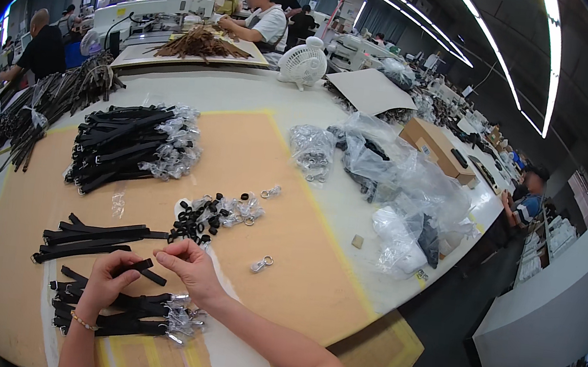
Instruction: The person assembles hardware buckles and plastic rings onto black leather straps by hand at a workshop table.
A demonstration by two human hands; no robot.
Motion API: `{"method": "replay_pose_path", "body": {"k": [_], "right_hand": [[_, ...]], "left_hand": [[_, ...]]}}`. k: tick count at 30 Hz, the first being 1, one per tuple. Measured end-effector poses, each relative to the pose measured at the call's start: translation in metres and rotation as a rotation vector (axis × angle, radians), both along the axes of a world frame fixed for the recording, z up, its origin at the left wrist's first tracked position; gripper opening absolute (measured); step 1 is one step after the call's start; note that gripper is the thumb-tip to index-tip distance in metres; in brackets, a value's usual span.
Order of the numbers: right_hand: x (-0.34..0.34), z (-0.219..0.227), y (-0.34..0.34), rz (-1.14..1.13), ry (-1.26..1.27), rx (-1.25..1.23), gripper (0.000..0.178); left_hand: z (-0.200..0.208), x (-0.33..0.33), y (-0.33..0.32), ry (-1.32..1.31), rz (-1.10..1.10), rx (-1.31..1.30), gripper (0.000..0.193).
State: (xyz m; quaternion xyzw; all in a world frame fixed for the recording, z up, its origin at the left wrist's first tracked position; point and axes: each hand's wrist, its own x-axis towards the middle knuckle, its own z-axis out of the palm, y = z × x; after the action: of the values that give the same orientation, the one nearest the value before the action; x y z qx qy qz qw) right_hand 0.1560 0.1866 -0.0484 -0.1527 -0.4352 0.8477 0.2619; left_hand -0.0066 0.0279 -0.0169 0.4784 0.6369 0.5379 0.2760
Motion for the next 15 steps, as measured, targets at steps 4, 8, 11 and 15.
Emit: {"method": "replay_pose_path", "body": {"k": [4,8,11,15], "right_hand": [[0.004,-0.004,-0.006,-0.01,-0.007,0.086,0.016],[0.004,-0.003,-0.009,-0.032,0.032,0.047,0.02],[0.002,-0.01,-0.01,0.001,0.041,0.038,0.023],[0.003,-0.006,-0.01,0.051,0.0,-0.021,0.024]], "left_hand": [[-0.007,0.012,0.01,0.187,-0.008,0.106,0.022],[-0.001,0.022,0.011,0.185,0.04,0.122,0.021],[-0.004,0.024,0.012,0.263,0.073,0.201,0.022],[-0.001,0.023,0.008,0.29,0.06,0.19,0.022]]}}
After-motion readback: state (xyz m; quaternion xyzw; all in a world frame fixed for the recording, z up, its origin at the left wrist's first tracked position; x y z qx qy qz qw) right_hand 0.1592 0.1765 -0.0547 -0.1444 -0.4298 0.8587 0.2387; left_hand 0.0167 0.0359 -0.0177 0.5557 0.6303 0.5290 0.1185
